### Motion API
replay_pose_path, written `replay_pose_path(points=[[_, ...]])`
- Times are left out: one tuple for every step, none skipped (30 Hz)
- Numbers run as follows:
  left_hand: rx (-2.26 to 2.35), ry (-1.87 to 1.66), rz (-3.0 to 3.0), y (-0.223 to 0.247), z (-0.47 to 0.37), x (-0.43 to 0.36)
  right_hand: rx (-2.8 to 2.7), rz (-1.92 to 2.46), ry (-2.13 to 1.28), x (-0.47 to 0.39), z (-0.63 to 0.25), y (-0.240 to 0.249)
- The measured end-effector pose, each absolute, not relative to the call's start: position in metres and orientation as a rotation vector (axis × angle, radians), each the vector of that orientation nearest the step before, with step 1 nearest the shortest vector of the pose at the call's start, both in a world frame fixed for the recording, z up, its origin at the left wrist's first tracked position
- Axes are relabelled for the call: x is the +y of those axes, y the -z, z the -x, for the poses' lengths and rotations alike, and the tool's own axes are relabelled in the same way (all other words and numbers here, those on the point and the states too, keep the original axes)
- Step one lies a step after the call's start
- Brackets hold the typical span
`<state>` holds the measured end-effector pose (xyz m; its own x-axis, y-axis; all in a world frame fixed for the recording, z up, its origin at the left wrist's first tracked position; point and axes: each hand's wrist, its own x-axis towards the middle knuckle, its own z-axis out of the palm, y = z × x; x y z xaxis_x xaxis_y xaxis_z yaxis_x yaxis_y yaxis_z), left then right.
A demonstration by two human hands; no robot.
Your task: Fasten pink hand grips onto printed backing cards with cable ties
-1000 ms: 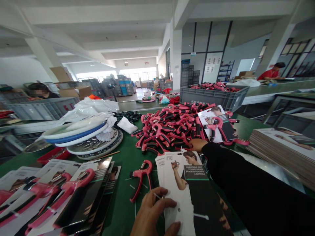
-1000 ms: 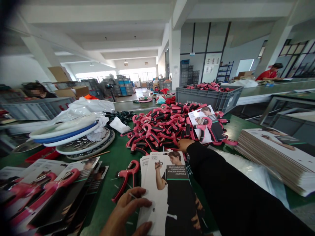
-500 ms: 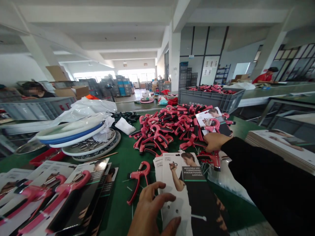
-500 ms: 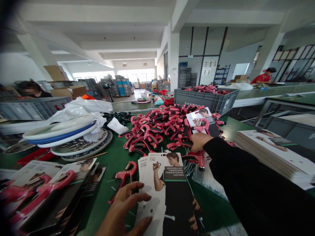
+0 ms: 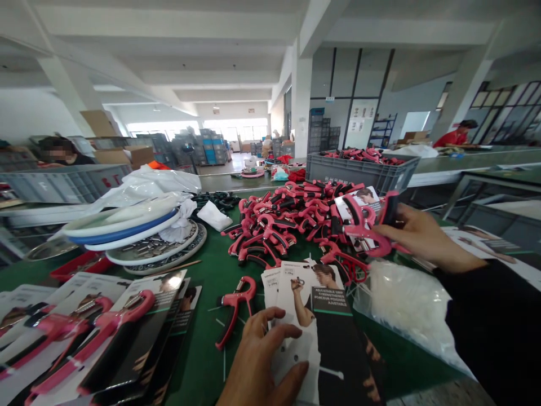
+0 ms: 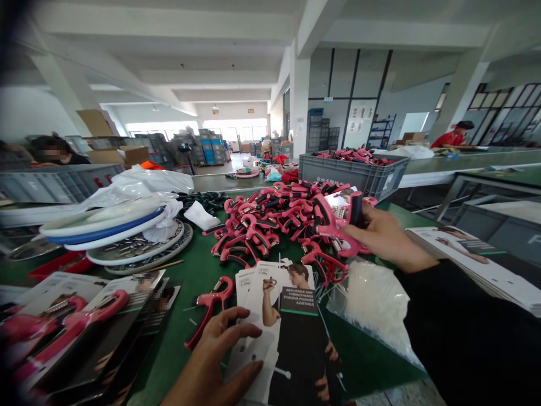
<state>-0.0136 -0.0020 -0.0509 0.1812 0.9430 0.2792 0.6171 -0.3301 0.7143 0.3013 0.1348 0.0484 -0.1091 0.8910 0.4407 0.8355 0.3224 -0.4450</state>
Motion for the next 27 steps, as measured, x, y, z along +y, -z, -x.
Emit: replay_pose_path(points=[[1.471,-0.977,-2.019,0.049,0.012,-0.002,-1.915,1.435,-0.115,0.127,-0.292,-0.049],[1.482,-0.979,-2.021,0.047,0.011,-0.002,-1.906,1.363,-0.134,0.119,-0.281,-0.047],[1.491,-0.988,-2.026,0.045,0.011,-0.002,-1.91,1.297,-0.153,0.112,-0.27,-0.043],[1.5,-1.003,-2.033,0.044,0.01,-0.002,-1.911,1.223,-0.147,0.107,-0.258,-0.039],[1.505,-1.022,-2.04,0.043,0.011,-0.002,-1.909,1.141,-0.115,0.102,-0.246,-0.034],[1.504,-1.041,-2.046,0.042,0.012,-0.002,-1.91,1.047,-0.06,0.099,-0.236,-0.029],[1.503,-1.057,-2.048,0.043,0.014,-0.003,-1.916,0.956,0.003,0.097,-0.227,-0.024],[1.505,-1.069,-2.047,0.043,0.015,-0.003,-1.93,0.883,0.054,0.095,-0.22,-0.02],[1.51,-1.077,-2.044,0.044,0.017,-0.004,-1.951,0.827,0.093,0.094,-0.214,-0.017],[1.516,-1.083,-2.04,0.046,0.019,-0.004,-1.976,0.793,0.114,0.093,-0.21,-0.015],[1.521,-1.088,-2.04,0.047,0.021,-0.005,-2.003,0.778,0.118,0.092,-0.206,-0.013],[1.526,-1.093,-2.042,0.049,0.022,-0.005,-2.033,0.759,0.126,0.091,-0.204,-0.011],[1.53,-1.099,-2.045,0.05,0.023,-0.006,-2.056,0.741,0.136,0.089,-0.203,-0.009],[1.529,-1.107,-2.049,0.051,0.024,-0.006,-2.08,0.724,0.142,0.086,-0.203,-0.006],[1.527,-1.113,-2.05,0.052,0.025,-0.006,-2.102,0.703,0.151,0.083,-0.204,-0.003],[1.526,-1.118,-2.048,0.052,0.026,-0.006,-2.135,0.676,0.16,0.079,-0.205,0.001],[1.523,-1.121,-2.045,0.051,0.027,-0.006,-2.171,0.655,0.173,0.075,-0.207,0.005],[1.523,-1.124,-2.043,0.051,0.027,-0.006,-2.21,0.637,0.191,0.071,-0.21,0.011],[1.526,-1.125,-2.049,0.049,0.027,-0.006,-2.253,0.63,0.21,0.066,-0.212,0.016],[1.523,-1.118,-2.072,0.047,0.028,-0.005,-2.301,0.631,0.223,0.061,-0.213,0.022],[1.518,-1.107,-2.111,0.046,0.028,-0.005,-2.342,0.639,0.231,0.057,-0.214,0.027],[1.502,-1.087,-2.165,0.044,0.028,-0.005,-2.375,0.644,0.236,0.053,-0.214,0.031],[1.478,-1.054,-2.227,0.042,0.027,-0.004,-2.396,0.645,0.244,0.049,-0.213,0.033],[1.459,-1.021,-2.278,0.041,0.027,-0.005,-2.418,0.651,0.248,0.046,-0.212,0.035],[1.441,-0.988,-2.317,0.04,0.027,-0.005,-2.435,0.669,0.245,0.044,-0.211,0.035],[1.441,-0.97,-2.334,0.039,0.026,-0.005,-2.454,0.693,0.23,0.042,-0.21,0.034],[1.46,-0.968,-2.335,0.039,0.026,-0.006,-2.478,0.73,0.2,0.04,-0.209,0.031]])
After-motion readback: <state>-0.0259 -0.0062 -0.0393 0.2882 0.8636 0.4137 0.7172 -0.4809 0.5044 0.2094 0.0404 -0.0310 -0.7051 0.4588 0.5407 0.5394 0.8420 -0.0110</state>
